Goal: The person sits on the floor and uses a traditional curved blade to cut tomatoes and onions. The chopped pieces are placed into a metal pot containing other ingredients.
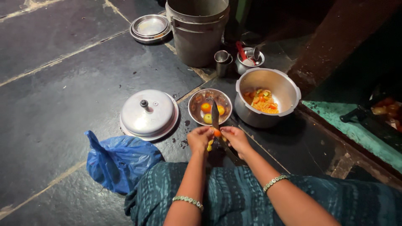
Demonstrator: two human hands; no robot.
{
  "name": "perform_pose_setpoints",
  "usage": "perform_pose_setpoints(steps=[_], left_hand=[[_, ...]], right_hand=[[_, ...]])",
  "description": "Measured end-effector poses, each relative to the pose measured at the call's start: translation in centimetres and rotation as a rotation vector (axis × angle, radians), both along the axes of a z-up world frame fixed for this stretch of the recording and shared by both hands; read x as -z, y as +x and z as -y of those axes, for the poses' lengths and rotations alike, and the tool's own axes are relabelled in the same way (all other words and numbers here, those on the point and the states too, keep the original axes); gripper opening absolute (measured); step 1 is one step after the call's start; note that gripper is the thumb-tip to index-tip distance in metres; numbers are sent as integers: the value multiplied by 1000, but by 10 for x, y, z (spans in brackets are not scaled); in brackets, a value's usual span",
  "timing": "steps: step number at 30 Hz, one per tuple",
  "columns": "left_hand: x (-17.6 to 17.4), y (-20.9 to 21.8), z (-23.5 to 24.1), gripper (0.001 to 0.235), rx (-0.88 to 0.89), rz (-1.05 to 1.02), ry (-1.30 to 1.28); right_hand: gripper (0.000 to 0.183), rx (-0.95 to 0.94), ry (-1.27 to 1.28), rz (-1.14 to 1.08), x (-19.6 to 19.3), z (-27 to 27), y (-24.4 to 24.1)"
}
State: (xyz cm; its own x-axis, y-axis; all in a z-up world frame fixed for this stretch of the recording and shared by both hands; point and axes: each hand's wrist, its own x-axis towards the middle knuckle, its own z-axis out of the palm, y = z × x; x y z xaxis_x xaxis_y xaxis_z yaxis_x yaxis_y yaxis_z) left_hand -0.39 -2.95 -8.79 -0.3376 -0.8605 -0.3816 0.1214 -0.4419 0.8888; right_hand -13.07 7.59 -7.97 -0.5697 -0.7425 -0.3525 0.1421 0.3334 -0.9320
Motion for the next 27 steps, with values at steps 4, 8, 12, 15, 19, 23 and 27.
perform_pose_setpoints(steps=[4, 8, 12, 15, 19, 23, 27], left_hand=[[-52, 12, 1, 19, -68, 34, -223], [-110, 24, -25, 14, 172, -57, -487], [-162, 19, -60, 22, 301, 63, -1030], [-190, 24, -57, 19, 108, -42, -1167], [-186, 44, -25, 15, -80, -3, -1075], [-148, 39, 10, 23, -199, -156, -548], [-92, 21, 32, 26, -280, -154, -372]], right_hand=[[23, 65, -116, -38, -2, 7, -3], [23, 147, -359, 605, 14, -1, -18], [30, 65, -408, 987, 9, -23, -31], [35, -132, -623, 1205, -51, -17, -62], [69, 634, -818, 1127, -147, -1, -102], [65, 379, -609, 958, -167, 19, -83], [44, -19, -252, -80, -124, 63, -54]])
